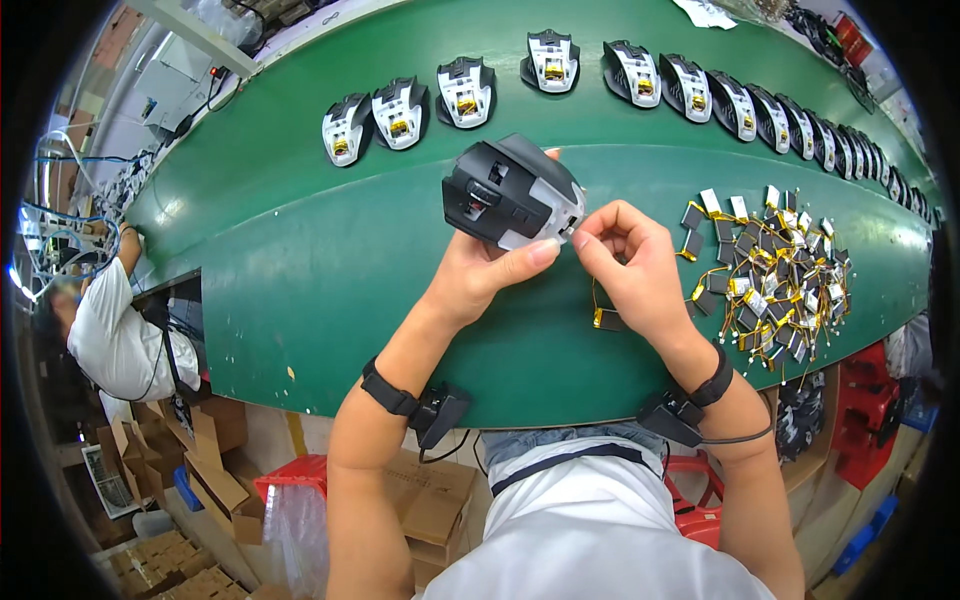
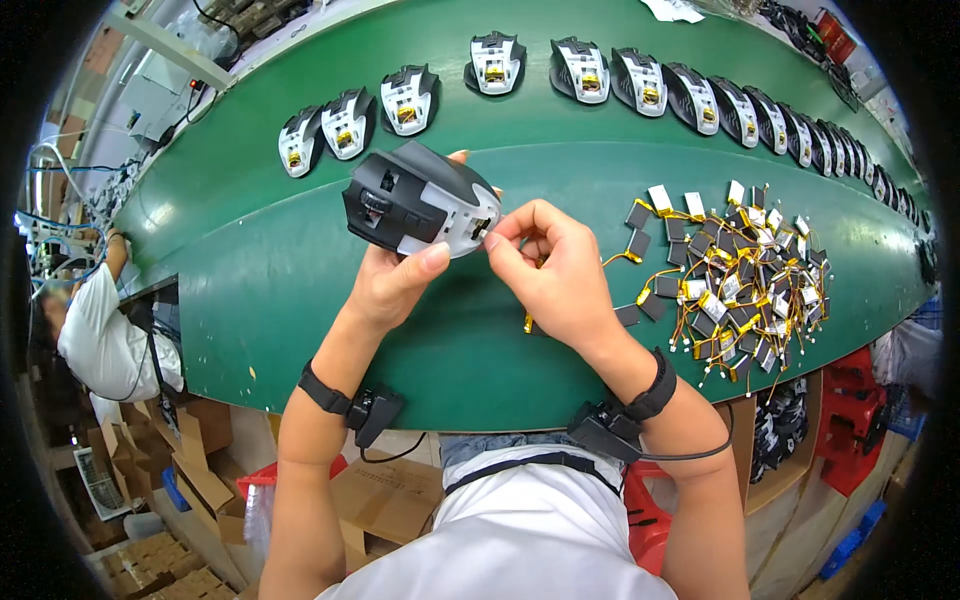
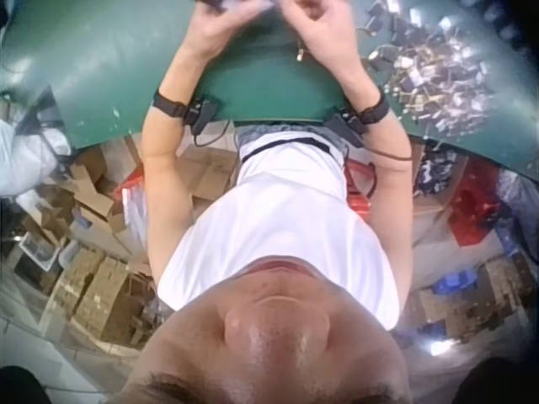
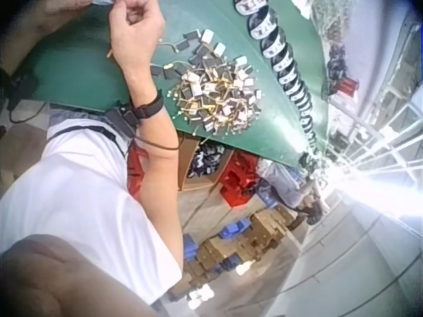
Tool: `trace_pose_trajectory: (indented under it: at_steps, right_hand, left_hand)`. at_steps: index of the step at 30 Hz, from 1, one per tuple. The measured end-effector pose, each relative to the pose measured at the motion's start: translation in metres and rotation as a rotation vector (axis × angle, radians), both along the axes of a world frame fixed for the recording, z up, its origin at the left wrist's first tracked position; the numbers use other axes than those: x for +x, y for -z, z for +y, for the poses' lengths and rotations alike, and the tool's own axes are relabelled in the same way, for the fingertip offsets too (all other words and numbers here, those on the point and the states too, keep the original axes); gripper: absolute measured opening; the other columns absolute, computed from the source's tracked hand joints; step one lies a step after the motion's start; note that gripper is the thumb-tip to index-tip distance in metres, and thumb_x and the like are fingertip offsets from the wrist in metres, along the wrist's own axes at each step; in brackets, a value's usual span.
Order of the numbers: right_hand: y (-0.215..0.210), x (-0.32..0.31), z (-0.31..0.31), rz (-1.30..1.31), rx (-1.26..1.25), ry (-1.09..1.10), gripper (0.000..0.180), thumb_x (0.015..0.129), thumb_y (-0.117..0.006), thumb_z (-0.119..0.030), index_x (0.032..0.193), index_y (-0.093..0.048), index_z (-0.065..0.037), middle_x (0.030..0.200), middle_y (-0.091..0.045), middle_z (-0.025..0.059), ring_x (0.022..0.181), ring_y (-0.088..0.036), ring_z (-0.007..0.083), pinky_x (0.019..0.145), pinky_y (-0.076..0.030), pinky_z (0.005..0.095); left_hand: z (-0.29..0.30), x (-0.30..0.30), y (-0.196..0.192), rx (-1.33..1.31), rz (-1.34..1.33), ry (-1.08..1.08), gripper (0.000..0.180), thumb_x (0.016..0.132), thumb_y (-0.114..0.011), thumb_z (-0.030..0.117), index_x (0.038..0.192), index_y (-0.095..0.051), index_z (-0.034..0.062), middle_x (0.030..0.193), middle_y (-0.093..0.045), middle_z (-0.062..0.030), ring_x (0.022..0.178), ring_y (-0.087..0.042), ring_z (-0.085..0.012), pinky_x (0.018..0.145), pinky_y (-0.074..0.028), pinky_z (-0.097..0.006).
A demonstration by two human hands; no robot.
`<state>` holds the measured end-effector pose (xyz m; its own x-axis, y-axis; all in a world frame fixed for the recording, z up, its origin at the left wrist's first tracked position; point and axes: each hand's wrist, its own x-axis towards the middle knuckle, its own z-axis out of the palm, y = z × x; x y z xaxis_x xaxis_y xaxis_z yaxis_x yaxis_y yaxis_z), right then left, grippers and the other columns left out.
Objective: The person assembles electronic devices by inserting small battery packs into the open compartments of device casings. They pick up a casing, insert a battery, and place the finished unit on the table, repeating this process for multiple items.
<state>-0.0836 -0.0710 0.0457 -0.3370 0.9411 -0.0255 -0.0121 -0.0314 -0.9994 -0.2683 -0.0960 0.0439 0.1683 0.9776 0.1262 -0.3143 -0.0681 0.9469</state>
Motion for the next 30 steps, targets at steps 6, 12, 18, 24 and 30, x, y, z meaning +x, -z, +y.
trace_pose_trajectory:
  at_steps: [6,12,18,24,30]
  right_hand:
    - [-0.009,-0.004,-0.006,-0.020,0.030,0.039,0.010,0.086,-0.065,-0.006,0.085,-0.058,0.001,0.073,-0.060,-0.0007,0.062,-0.050,0.0010,0.054,-0.040,0.0182]
    - [-0.002,-0.003,-0.002,-0.023,0.007,0.090,0.012,0.083,-0.067,-0.006,0.077,-0.058,0.000,0.066,-0.058,-0.0020,0.059,-0.048,0.0013,0.051,-0.038,0.0195]
    - [-0.003,-0.005,-0.002,-0.042,0.065,0.114,0.012,0.080,-0.067,-0.006,0.076,-0.058,0.001,0.065,-0.057,-0.0022,0.058,-0.048,0.0017,0.051,-0.038,0.0200]
    - [0.004,-0.006,-0.003,-0.028,0.018,0.112,0.012,0.080,-0.068,-0.007,0.077,-0.058,0.001,0.064,-0.056,-0.0022,0.058,-0.048,0.0017,0.051,-0.039,0.0202]
    - [0.007,-0.007,-0.003,0.023,0.014,0.097,0.013,0.081,-0.068,-0.008,0.078,-0.058,0.001,0.067,-0.057,-0.0021,0.058,-0.048,0.0020,0.051,-0.039,0.0207]
  left_hand:
    - [0.000,0.001,0.000,-0.034,-0.050,0.064,0.082,0.080,-0.076,0.022,0.146,-0.033,0.0025,0.132,-0.052,-0.0112,0.124,-0.051,-0.0221,0.107,-0.038,-0.038]
    - [0.000,0.002,-0.003,0.002,-0.062,0.045,0.082,0.079,-0.079,0.021,0.146,-0.035,0.0038,0.131,-0.054,-0.0093,0.122,-0.052,-0.0196,0.106,-0.039,-0.036]
    - [-0.001,0.003,-0.001,0.016,-0.045,0.051,0.084,0.078,-0.080,0.022,0.146,-0.034,0.0038,0.130,-0.055,-0.0092,0.121,-0.053,-0.0189,0.105,-0.040,-0.035]
    - [-0.001,0.002,-0.003,-0.004,0.040,0.066,0.086,0.078,-0.078,0.031,0.146,-0.033,0.0021,0.139,-0.048,-0.0125,0.126,-0.050,-0.0244,0.108,-0.038,-0.041]
    - [-0.003,0.005,-0.004,0.014,0.088,0.025,0.090,0.079,-0.077,0.038,0.146,-0.031,0.0003,0.135,-0.050,-0.0150,0.126,-0.051,-0.0273,0.109,-0.038,-0.042]
